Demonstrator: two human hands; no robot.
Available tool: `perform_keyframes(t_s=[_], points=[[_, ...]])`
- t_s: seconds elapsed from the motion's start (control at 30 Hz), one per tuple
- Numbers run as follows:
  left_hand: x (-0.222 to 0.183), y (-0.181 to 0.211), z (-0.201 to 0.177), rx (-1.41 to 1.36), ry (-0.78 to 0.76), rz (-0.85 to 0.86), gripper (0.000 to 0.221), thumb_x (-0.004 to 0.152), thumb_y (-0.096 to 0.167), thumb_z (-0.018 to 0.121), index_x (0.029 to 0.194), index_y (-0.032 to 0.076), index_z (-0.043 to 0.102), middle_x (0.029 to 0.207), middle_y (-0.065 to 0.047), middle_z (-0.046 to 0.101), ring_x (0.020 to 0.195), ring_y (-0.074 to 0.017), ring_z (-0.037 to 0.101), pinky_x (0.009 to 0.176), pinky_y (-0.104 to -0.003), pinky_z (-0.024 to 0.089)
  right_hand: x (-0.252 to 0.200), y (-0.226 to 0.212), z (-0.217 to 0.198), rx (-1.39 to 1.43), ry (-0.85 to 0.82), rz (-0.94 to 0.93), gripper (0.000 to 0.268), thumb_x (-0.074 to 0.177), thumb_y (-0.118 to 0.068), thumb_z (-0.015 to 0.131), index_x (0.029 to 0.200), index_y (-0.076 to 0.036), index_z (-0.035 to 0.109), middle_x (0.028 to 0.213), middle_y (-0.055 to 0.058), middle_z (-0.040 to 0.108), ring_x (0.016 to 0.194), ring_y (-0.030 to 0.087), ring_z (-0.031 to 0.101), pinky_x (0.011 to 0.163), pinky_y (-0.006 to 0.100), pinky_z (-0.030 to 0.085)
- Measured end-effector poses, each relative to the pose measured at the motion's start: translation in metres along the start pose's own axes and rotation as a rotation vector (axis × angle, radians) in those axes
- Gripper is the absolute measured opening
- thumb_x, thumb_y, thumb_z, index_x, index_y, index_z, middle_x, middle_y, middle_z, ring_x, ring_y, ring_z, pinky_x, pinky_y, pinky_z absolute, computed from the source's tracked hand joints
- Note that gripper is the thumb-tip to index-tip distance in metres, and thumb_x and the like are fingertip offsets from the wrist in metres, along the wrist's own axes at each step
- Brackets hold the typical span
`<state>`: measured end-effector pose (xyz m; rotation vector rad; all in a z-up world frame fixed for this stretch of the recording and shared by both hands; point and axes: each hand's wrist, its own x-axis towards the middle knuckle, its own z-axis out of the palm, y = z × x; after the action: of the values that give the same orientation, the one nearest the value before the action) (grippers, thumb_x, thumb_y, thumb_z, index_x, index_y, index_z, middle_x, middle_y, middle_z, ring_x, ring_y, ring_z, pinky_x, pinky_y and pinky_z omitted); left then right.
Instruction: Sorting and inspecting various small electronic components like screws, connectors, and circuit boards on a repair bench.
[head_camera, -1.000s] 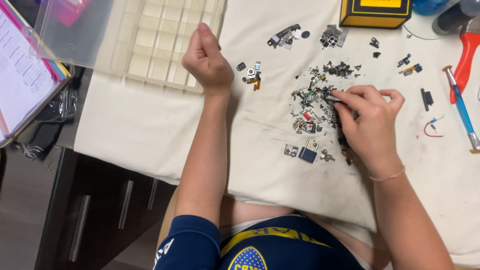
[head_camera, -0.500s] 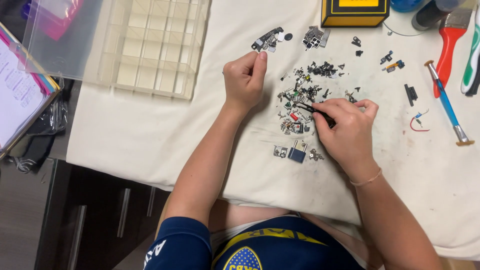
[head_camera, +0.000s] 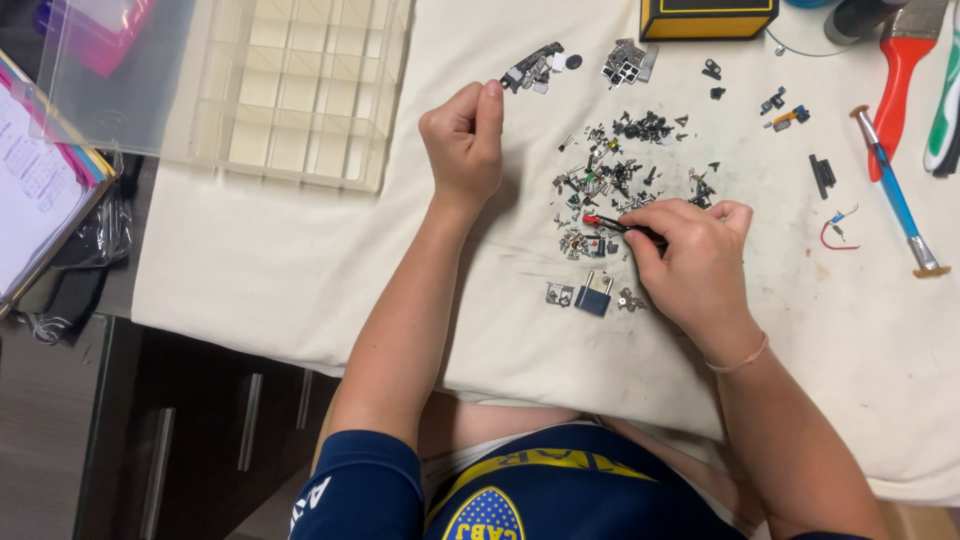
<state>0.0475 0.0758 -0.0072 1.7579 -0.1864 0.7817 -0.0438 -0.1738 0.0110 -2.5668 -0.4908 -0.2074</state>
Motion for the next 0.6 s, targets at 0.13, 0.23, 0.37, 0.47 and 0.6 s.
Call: perform_keyframes(t_s=[0.13, 0.23, 0.37, 0.47, 0.6], points=[[0.002, 0.003, -0.004, -0.028, 0.003, 0.0, 0.045, 0.103, 0.017, 0.05, 0.064, 0.011, 0.028, 0.057, 0.003, 0.026, 0.055, -0.0097, 0.022, 0.053, -0.03, 0.018, 0.007, 0.006, -0.013, 0.153, -0.059, 0.143, 0.009, 0.096, -0.021, 0.07, 0.101, -0.023, 0.078, 0.11, -0.006, 0.077, 0.1, 0.009, 0.065, 0.093, 0.039, 0.024], [0.0, 0.002, -0.004, -0.036, 0.008, -0.034, 0.046, 0.104, 0.018, 0.049, 0.063, 0.01, 0.028, 0.056, 0.003, 0.026, 0.055, -0.0101, 0.023, 0.053, -0.029, 0.018, 0.015, 0.013, -0.027, 0.424, 0.014, 0.313, 0.015, 0.091, -0.006, 0.074, 0.104, -0.009, 0.08, 0.099, 0.005, 0.078, 0.087, 0.013, 0.068, 0.085, 0.025, 0.051], [0.0, 0.0, -0.003, -0.039, 0.001, -0.027, 0.047, 0.104, 0.016, 0.049, 0.063, 0.01, 0.027, 0.056, 0.002, 0.026, 0.055, -0.0105, 0.023, 0.053, -0.029, 0.018, 0.026, 0.06, -0.022, 0.149, 0.341, 0.221, 0.013, 0.098, -0.006, 0.072, 0.108, -0.011, 0.079, 0.106, 0.005, 0.077, 0.09, 0.016, 0.063, 0.087, 0.034, 0.038], [-0.002, -0.002, -0.002, -0.029, -0.008, -0.021, 0.047, 0.104, 0.016, 0.049, 0.064, 0.01, 0.027, 0.056, 0.002, 0.025, 0.055, -0.0108, 0.022, 0.053, -0.029, 0.017, 0.038, 0.094, -0.018, -0.102, 0.494, 0.168, 0.013, 0.102, -0.008, 0.068, 0.106, -0.016, 0.078, 0.109, 0.002, 0.077, 0.095, 0.015, 0.062, 0.092, 0.039, 0.022], [-0.001, -0.002, -0.003, -0.033, -0.005, -0.044, 0.047, 0.104, 0.017, 0.049, 0.063, 0.01, 0.026, 0.057, 0.003, 0.025, 0.056, -0.0106, 0.021, 0.053, -0.029, 0.016, 0.04, 0.127, -0.03, -0.235, 0.64, 0.181, 0.019, 0.097, -0.006, 0.065, 0.106, -0.015, 0.079, 0.104, 0.001, 0.077, 0.094, 0.014, 0.064, 0.089, 0.039, 0.021]])
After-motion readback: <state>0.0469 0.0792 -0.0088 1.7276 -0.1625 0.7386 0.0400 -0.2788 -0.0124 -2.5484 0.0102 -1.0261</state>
